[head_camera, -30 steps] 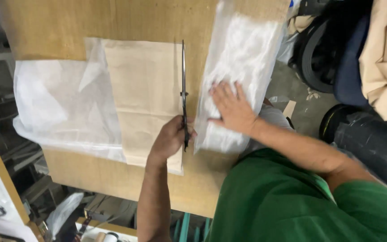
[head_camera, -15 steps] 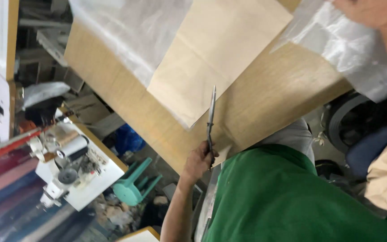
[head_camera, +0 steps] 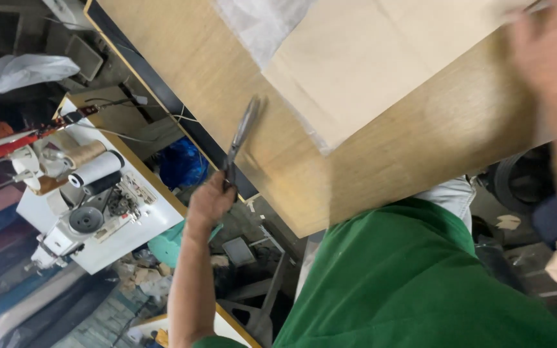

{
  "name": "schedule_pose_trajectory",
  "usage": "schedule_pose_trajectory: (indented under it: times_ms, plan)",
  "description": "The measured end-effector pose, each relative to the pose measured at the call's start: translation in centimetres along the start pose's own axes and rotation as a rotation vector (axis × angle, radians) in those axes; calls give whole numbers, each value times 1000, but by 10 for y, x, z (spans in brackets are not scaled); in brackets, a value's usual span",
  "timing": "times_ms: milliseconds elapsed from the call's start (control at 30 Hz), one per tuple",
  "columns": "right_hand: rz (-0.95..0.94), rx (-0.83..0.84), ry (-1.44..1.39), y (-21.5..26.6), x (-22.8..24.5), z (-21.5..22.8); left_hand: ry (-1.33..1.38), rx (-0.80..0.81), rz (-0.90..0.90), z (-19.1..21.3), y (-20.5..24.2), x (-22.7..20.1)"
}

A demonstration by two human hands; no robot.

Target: The person lays a beige fabric piece on a white sheet on a wooden table, then uses shears to cut the white sheet around the fabric. The person repeats this process with another fabric piece, cutting the sheet and folding the fabric afterward.

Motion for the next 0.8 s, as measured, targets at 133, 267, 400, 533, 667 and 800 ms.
schedule_pose_trajectory:
  times_ms: [133,267,400,533,667,800]
  plan:
    - [64,-87,-419,-80,169,52,-350,-274,-108,43,-81,38]
    - [-44,264,-451,-120,249,18,-611,-481,-254,74,-139,42]
    - [62,50,-294,-122,263,-14,-761,-460,-349,95,-147,10]
    - [58,135,-143,-121,262,-30,-516,-45,-252,111,-127,-31]
    - [10,383,-118,-121,260,-42,-432,158,-261,117,-123,-59]
    - [46,262,-91,-122,260,-42,-345,346,-269,122,-116,-81]
Point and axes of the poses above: each hand's wrist, its own y-axis away from the middle knuckle, its own z-axis out of the back of the hand, x = y × z, the point moved 7 cm from there along -y, towards the middle knuckle, and after that the axes turned 15 degrees about z, right-handed, at the moved point
